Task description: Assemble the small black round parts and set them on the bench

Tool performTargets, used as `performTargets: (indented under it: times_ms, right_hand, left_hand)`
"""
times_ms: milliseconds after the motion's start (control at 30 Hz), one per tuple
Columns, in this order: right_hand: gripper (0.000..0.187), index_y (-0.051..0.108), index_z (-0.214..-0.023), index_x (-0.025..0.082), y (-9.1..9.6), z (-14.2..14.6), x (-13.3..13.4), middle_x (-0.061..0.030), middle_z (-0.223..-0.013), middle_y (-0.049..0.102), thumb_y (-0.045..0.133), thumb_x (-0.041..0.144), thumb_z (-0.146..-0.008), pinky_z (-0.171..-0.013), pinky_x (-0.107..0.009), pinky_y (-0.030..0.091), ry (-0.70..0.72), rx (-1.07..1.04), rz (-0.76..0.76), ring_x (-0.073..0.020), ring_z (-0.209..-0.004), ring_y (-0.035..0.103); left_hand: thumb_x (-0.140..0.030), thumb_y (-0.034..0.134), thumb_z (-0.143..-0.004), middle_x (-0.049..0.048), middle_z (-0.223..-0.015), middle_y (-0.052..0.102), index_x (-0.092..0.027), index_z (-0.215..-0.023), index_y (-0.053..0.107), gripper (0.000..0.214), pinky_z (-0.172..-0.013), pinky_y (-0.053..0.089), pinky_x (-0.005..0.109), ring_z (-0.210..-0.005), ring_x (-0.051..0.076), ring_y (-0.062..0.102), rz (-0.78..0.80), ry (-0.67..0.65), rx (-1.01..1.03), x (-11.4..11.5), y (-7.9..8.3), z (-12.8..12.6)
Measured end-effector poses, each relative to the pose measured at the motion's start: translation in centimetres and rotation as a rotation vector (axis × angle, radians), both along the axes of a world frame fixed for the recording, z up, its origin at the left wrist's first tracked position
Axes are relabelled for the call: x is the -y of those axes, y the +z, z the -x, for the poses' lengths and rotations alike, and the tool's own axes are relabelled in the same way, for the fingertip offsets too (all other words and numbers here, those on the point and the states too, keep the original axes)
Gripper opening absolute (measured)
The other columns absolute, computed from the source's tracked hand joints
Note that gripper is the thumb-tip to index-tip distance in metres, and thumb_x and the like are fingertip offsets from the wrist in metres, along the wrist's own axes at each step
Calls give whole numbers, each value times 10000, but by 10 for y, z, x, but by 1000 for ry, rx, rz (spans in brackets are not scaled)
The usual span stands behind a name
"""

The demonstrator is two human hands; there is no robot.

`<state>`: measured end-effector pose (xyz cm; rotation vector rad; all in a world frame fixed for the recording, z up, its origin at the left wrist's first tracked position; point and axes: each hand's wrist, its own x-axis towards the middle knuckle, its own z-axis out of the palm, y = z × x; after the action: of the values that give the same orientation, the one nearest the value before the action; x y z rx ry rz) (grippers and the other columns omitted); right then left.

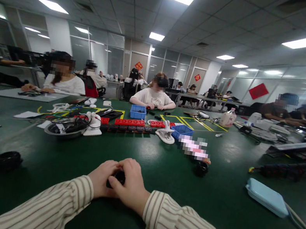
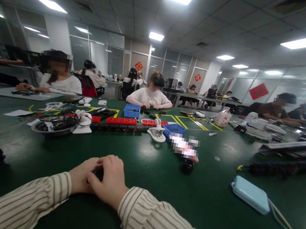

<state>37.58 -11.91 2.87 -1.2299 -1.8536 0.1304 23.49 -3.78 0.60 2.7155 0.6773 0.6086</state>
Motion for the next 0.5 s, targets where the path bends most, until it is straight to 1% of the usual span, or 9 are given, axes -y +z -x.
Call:
performTargets:
  times_ms: [67, 167, 267, 333, 500]
  right_hand:
    - [191, 525, -825, 167, -1, 0, -2, -32, -858, 518, 615, 294, -715, -768, -317, 352, -27, 39, 37, -178, -840, 448]
    - [127, 538, -775, 174, -3, 0, -4, -16, -824, 517, 619, 246, -709, -763, -303, 347, -4, 72, 41, -166, -826, 453]
    - [82, 545, -754, 177, -3, -1, -6, -9, -821, 538, 585, 162, -684, -777, -293, 342, 62, 63, -2, -155, -828, 469]
    - [89, 544, -726, 178, -3, -1, -6, -5, -813, 554, 541, 117, -662, -791, -292, 339, 121, 64, -25, -148, -822, 483]
    - [113, 499, -646, 181, -1, -1, -4, 13, -703, 559, 455, 83, -610, -845, -312, 328, 260, 90, -54, -142, -776, 512]
  left_hand:
    - [-328, 685, -545, 57, -946, 580, -182, -957, 556, 456, -868, 420, 424, -909, 257, 530, 2, 9, -7, 0, 2, 1]
    - [-249, 648, -546, 50, -905, 570, -166, -865, 567, 339, -843, 437, 388, -882, 241, 534, 38, -15, 18, 0, 4, 1]
    - [-201, 628, -535, 44, -919, 562, -167, -846, 563, 319, -855, 439, 366, -901, 232, 529, 85, -46, 61, 0, 4, 1]
    - [-179, 621, -533, 42, -922, 554, -164, -831, 565, 304, -863, 440, 355, -909, 225, 528, 118, -67, 76, 1, 4, 1]
    - [-179, 613, -546, 46, -966, 543, -165, -842, 574, 299, -894, 435, 350, -949, 227, 526, 182, -105, 76, 1, 3, 2]
